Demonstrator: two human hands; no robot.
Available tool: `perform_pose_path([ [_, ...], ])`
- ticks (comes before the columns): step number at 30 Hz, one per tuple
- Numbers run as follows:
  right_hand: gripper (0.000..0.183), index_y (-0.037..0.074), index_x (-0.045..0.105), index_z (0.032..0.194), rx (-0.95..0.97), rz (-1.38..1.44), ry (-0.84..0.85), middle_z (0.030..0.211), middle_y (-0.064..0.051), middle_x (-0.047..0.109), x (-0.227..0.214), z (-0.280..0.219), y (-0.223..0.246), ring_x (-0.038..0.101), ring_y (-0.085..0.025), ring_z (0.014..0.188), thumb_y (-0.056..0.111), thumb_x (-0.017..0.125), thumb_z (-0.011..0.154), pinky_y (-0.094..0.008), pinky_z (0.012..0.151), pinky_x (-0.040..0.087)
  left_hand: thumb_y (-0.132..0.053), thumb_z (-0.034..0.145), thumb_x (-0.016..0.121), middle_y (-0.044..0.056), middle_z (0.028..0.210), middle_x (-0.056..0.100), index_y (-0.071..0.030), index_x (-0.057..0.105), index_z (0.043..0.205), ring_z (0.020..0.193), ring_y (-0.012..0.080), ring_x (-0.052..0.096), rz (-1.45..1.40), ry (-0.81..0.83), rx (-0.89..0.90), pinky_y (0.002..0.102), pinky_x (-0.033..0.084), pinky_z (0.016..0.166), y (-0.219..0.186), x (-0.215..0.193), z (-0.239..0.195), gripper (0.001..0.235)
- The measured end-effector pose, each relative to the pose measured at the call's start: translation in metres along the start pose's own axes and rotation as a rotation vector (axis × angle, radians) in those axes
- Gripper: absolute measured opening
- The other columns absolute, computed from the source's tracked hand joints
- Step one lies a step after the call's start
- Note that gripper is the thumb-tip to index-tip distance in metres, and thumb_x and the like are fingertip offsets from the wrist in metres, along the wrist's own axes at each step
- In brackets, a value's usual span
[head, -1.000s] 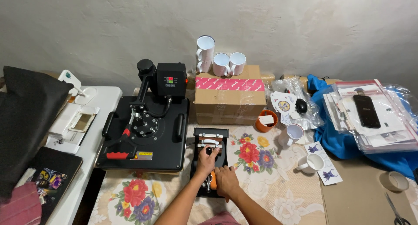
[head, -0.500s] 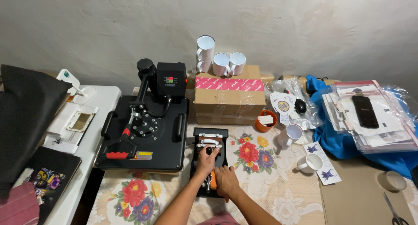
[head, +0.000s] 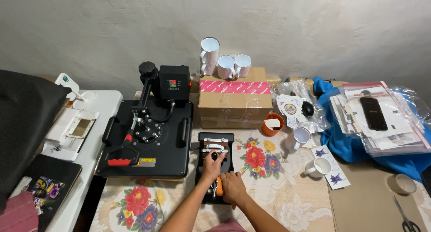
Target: Preparing ceramic mugs with printed designs and using a heat press machine to transfer the artwork.
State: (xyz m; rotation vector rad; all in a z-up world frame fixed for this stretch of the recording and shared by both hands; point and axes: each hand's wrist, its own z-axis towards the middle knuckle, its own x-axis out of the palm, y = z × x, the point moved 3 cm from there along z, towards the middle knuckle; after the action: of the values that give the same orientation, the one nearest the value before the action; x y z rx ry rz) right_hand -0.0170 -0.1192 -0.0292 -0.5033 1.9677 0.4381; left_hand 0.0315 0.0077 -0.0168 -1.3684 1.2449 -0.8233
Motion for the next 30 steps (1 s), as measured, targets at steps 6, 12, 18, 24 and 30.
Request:
perform_pose_path([
  [6,0.061,0.011,0.059,0.132,-0.021,0.017,-0.07,0.121,-0.013,0.071,0.013,0.006,-0.004,0.06,-0.035,0.116,0.016,0.084,0.076,-0.052,0.108,0.042,-0.047,0.106,0.077,0.001,0.052,0.05,-0.016,0.058,0.09,0.044,0.0168,0.043,-0.035,0.012,-0.049,0.038,0.036,0.048,-0.009,0.0,-0.005,0.04],
  [12,0.083,0.007,0.055,0.146,-0.014,-0.022,-0.018,0.124,-0.013,0.069,0.008,0.003,-0.002,0.059,-0.035,0.118,0.019,0.093,0.073,-0.051,0.108,0.041,-0.047,0.106,0.077,0.001,0.053,0.047,-0.016,0.059,0.091,0.043,0.0172,0.044,-0.028,0.013,-0.034,0.038,0.035,0.046,-0.012,-0.001,-0.006,0.04],
  [18,0.069,0.011,0.058,0.134,-0.008,0.01,-0.047,0.123,-0.012,0.07,0.011,0.003,-0.004,0.059,-0.033,0.115,0.019,0.089,0.074,-0.05,0.106,0.041,-0.054,0.103,0.076,0.0,0.053,0.049,-0.017,0.061,0.099,0.045,0.0163,0.044,0.011,0.008,-0.083,0.038,0.036,0.051,-0.003,0.0,-0.002,0.041],
  [24,0.063,0.011,0.06,0.133,-0.043,0.039,-0.128,0.118,-0.011,0.069,0.018,0.006,-0.006,0.06,-0.033,0.111,0.014,0.084,0.075,-0.051,0.104,0.042,-0.053,0.103,0.077,-0.003,0.062,0.049,-0.017,0.058,0.094,0.057,0.0155,0.041,0.045,-0.003,-0.075,0.038,0.037,0.06,-0.004,-0.001,-0.002,0.041],
  [30,0.061,0.011,0.059,0.129,-0.036,0.031,-0.073,0.12,-0.011,0.069,0.009,0.002,-0.003,0.059,-0.033,0.112,0.015,0.085,0.074,-0.049,0.103,0.041,-0.049,0.105,0.078,-0.005,0.055,0.044,-0.018,0.055,0.09,0.05,0.0136,0.036,-0.023,0.002,-0.042,0.036,0.029,0.054,-0.004,-0.001,-0.004,0.042],
])
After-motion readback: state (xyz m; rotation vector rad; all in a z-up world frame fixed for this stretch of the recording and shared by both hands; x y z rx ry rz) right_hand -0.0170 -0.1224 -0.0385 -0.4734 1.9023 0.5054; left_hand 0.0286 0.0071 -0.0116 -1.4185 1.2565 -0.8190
